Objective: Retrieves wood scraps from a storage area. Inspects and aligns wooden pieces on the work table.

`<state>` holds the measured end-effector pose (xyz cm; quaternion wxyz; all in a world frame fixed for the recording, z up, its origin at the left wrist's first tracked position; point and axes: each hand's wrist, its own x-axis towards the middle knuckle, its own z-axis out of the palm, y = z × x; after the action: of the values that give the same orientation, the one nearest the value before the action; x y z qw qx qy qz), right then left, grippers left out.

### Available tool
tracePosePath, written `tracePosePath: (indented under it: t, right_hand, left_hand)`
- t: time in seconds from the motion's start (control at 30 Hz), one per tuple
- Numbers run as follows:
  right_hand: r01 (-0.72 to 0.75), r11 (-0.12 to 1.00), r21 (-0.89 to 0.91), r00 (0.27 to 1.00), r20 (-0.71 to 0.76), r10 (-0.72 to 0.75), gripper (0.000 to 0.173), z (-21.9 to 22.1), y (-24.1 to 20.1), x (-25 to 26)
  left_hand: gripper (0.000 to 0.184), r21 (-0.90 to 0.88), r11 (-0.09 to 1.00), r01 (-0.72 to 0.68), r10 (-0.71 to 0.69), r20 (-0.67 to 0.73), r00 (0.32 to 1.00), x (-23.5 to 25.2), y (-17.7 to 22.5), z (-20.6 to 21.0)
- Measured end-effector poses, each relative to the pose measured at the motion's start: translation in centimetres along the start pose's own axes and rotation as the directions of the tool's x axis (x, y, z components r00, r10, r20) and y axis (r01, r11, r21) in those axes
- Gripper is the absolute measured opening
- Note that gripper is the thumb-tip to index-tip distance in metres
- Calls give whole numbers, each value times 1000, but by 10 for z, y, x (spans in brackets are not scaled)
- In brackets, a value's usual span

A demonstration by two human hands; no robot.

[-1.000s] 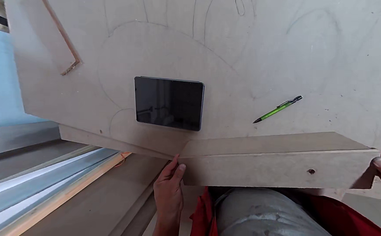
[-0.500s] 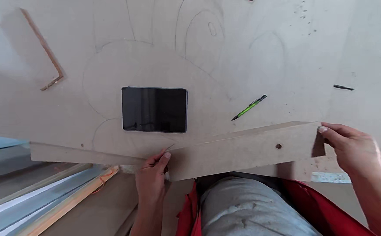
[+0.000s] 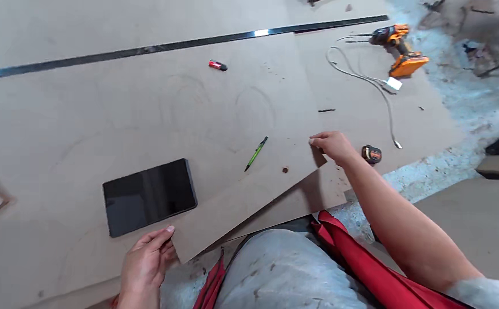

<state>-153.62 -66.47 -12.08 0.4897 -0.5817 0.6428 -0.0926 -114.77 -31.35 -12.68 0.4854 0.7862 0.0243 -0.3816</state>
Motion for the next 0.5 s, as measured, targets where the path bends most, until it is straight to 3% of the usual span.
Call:
tracePosePath:
  t: [0.27,0.5]
  right_hand:
    - [17,999,-35,1000,-3,-17,19,-1,-1,0]
    - [-6,1000,-28,1000,25,7,19,-4,0,1]
  left_hand:
    - [9,4,1000,-10,9,140,990,6,-3,-10]
    - [6,-34,999,20,-14,163,987,7,-7,-10]
